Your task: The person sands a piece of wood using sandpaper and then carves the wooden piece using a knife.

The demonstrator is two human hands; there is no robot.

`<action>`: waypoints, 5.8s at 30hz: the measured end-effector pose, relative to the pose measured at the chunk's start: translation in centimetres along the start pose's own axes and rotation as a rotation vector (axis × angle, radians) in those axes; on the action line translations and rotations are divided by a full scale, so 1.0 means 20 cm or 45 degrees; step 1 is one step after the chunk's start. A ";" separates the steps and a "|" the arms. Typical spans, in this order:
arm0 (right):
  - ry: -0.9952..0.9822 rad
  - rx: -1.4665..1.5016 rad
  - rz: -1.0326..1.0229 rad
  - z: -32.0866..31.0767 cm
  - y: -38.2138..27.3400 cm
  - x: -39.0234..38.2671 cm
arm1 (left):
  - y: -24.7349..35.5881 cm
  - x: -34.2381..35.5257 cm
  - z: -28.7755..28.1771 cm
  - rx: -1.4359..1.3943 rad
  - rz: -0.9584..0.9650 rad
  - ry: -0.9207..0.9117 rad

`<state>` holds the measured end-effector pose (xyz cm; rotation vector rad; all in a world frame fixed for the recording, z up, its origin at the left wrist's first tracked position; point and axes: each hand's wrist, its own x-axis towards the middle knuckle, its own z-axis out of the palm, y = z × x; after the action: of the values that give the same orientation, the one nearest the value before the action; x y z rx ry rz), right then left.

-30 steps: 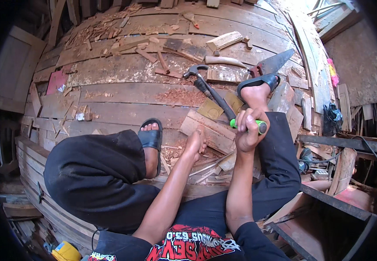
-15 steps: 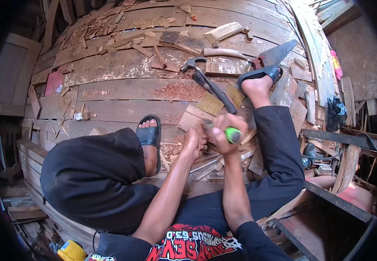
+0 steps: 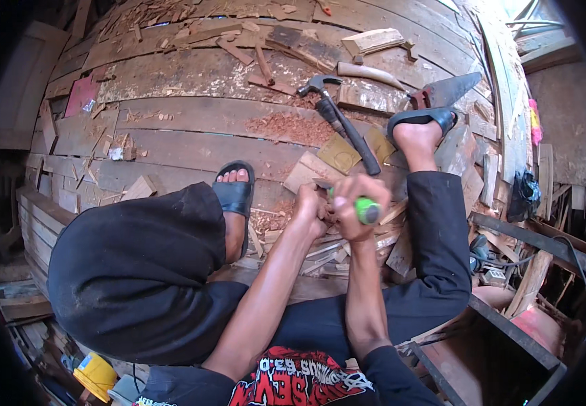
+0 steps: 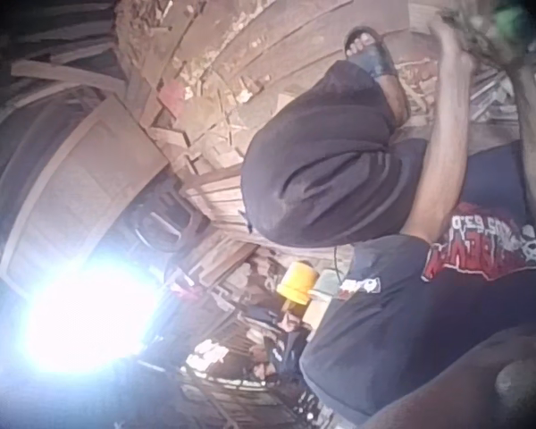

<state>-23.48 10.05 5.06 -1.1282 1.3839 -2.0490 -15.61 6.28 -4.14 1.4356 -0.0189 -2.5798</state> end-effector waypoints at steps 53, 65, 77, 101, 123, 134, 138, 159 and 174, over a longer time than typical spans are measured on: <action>0.279 0.155 0.022 -0.06 -0.04 -0.03 | 0.03 -0.04 0.06 -0.035 -0.008 0.006; 0.242 -0.514 -0.175 -0.03 0.01 -0.01 | 0.04 0.02 0.14 -0.123 -0.017 0.001; 0.244 -0.393 0.089 -0.04 0.06 -0.07 | -0.02 0.06 0.05 -0.066 0.077 -0.169; 0.671 0.234 1.373 -0.11 0.27 -0.37 | 0.29 -0.27 0.16 0.365 0.561 -0.276; 0.242 -0.870 0.420 -0.03 0.17 -0.30 | 0.24 -0.83 0.54 0.798 1.292 -0.803; 0.331 -0.416 0.089 -0.08 -0.06 -0.12 | 0.17 -0.63 0.49 1.383 1.440 -0.690; 0.304 -0.355 0.173 -0.08 0.02 -0.19 | 0.14 -0.66 0.49 1.353 1.462 -0.397; 0.398 -0.387 0.028 -0.26 -0.32 -0.11 | 0.30 -0.67 0.44 0.567 0.896 -0.944; 0.736 0.520 0.382 -0.37 -0.17 -0.11 | 0.17 -0.81 0.56 1.146 1.153 -0.660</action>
<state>-27.91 17.30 6.04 -0.1467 1.1835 -2.3667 -16.21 4.76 15.71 0.5550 -1.6225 -2.0459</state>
